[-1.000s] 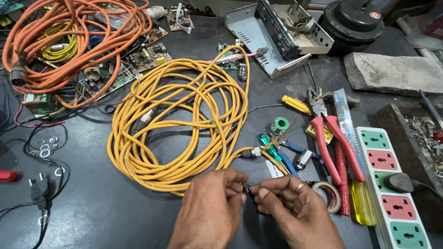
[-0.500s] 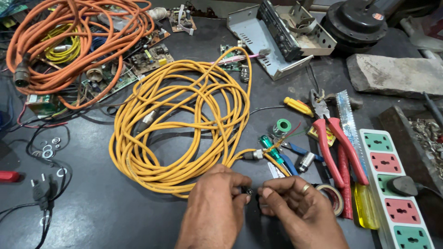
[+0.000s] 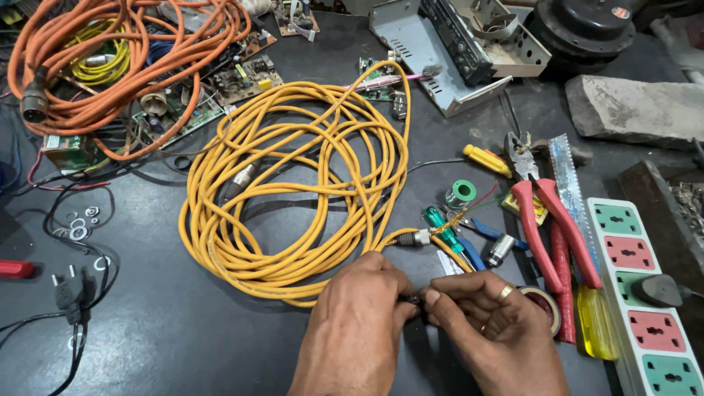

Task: The person strips the insulation from a yellow cable, twists the exposed wires, and inserts them into a small cylindrical connector. They then use pliers to crimp the connector and secure the connection.

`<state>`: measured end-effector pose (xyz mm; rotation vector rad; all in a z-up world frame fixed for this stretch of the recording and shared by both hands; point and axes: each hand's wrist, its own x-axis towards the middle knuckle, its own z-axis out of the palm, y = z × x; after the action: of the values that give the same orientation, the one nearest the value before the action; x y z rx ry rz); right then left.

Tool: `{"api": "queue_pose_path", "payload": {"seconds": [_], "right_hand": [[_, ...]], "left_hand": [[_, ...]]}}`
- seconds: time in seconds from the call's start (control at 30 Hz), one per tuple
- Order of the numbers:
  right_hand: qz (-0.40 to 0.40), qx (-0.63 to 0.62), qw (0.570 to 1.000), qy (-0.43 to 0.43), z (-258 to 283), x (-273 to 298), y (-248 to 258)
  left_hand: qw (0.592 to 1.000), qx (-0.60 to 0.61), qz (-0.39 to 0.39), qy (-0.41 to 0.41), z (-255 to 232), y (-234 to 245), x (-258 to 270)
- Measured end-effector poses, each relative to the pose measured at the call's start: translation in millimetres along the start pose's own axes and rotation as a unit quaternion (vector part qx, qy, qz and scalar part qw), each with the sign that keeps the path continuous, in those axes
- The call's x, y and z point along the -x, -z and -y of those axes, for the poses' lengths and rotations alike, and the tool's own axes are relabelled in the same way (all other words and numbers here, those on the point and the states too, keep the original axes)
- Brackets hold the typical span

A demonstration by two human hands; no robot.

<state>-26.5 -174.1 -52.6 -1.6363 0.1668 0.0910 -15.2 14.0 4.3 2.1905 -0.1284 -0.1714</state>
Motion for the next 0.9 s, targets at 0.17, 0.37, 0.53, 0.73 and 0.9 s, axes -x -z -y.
{"api": "queue_pose_path", "payload": {"seconds": [0.17,0.37,0.53,0.73,0.9], "right_hand": [[-0.037,-0.02,0.999,-0.034,0,0,-1],[-0.035,-0.025,0.999,0.009,-6,3,-4],[-0.036,-0.013,0.997,0.069,-13,6,-8],[-0.061,0.039,0.993,0.092,-18,10,-10],[-0.063,0.06,0.987,0.133,-21,9,-12]], "left_hand": [[0.999,-0.037,-0.023,0.023,0,-7,1],[0.996,-0.05,-0.051,0.055,-3,-20,3],[0.994,-0.014,-0.023,0.107,-8,-17,2],[0.992,0.014,-0.04,0.123,-7,-17,1],[0.989,0.03,-0.079,0.123,-6,-22,1]]}}
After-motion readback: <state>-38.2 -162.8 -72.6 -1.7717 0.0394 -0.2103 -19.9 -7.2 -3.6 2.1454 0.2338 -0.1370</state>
